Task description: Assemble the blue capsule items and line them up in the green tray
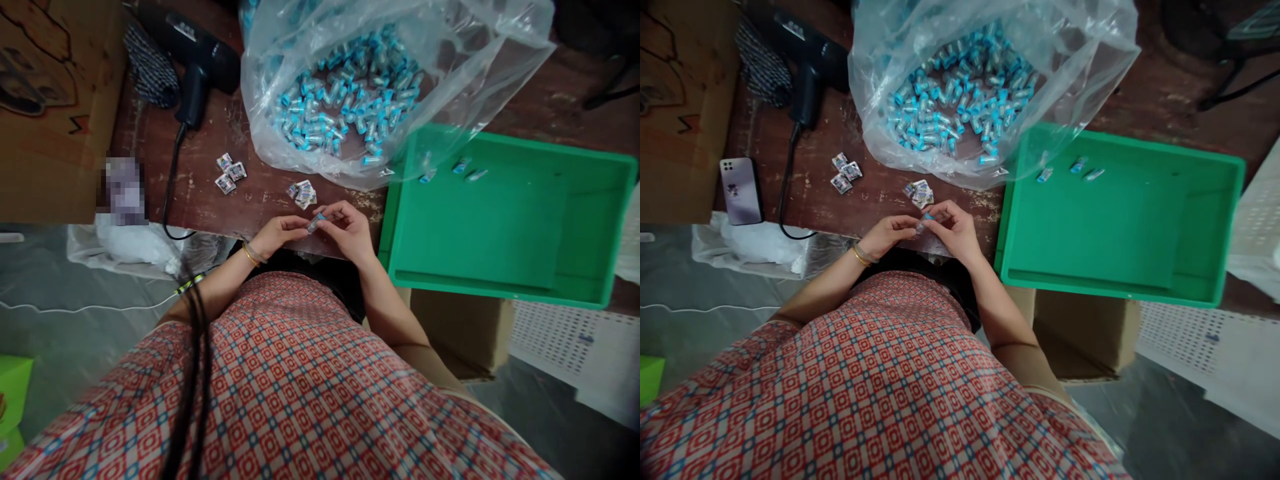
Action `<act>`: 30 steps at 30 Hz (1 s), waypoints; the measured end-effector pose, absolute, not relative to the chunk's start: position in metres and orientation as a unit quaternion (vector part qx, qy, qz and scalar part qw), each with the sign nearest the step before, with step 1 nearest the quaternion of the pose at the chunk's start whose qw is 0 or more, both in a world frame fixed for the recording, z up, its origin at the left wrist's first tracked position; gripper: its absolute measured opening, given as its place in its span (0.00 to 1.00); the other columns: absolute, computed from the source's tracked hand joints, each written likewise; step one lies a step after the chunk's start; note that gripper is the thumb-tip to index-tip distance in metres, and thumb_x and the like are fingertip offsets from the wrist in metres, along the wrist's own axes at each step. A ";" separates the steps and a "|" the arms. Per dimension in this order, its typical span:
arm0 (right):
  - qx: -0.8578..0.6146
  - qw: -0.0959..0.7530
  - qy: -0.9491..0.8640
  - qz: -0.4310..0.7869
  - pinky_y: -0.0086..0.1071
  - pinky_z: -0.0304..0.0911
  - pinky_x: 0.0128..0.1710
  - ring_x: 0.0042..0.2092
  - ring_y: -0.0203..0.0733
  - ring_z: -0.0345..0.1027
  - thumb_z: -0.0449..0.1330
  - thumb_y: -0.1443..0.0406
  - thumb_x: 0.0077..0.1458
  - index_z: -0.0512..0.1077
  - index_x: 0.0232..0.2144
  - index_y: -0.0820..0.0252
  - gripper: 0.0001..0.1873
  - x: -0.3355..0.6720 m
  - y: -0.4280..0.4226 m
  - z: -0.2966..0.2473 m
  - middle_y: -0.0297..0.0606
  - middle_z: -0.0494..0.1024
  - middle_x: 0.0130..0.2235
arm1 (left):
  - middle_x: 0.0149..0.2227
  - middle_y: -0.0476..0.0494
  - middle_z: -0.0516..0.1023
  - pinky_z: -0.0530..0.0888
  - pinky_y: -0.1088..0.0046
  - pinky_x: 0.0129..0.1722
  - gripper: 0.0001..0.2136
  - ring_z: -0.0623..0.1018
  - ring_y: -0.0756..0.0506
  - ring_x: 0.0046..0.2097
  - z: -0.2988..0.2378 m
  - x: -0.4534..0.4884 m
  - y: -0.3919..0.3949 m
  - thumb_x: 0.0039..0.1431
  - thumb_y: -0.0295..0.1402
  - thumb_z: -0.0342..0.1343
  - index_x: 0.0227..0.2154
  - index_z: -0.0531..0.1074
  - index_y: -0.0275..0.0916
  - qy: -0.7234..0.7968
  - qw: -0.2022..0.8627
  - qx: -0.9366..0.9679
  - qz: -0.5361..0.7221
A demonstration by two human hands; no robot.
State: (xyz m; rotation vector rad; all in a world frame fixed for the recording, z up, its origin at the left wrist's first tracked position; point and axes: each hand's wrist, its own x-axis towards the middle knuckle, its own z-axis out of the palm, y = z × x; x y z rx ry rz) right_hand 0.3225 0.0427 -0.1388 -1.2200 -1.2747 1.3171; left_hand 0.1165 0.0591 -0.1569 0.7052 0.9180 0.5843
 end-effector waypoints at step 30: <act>-0.527 0.473 -0.521 0.477 0.53 0.61 0.72 0.70 0.51 0.67 0.68 0.53 0.62 0.75 0.47 0.49 0.14 0.281 -0.017 -0.134 0.42 0.74 0.67 | 0.42 0.44 0.86 0.78 0.72 0.46 0.28 0.84 0.46 0.44 -0.131 0.128 0.030 0.47 0.44 0.79 0.52 0.81 0.42 0.354 0.855 0.217 0.309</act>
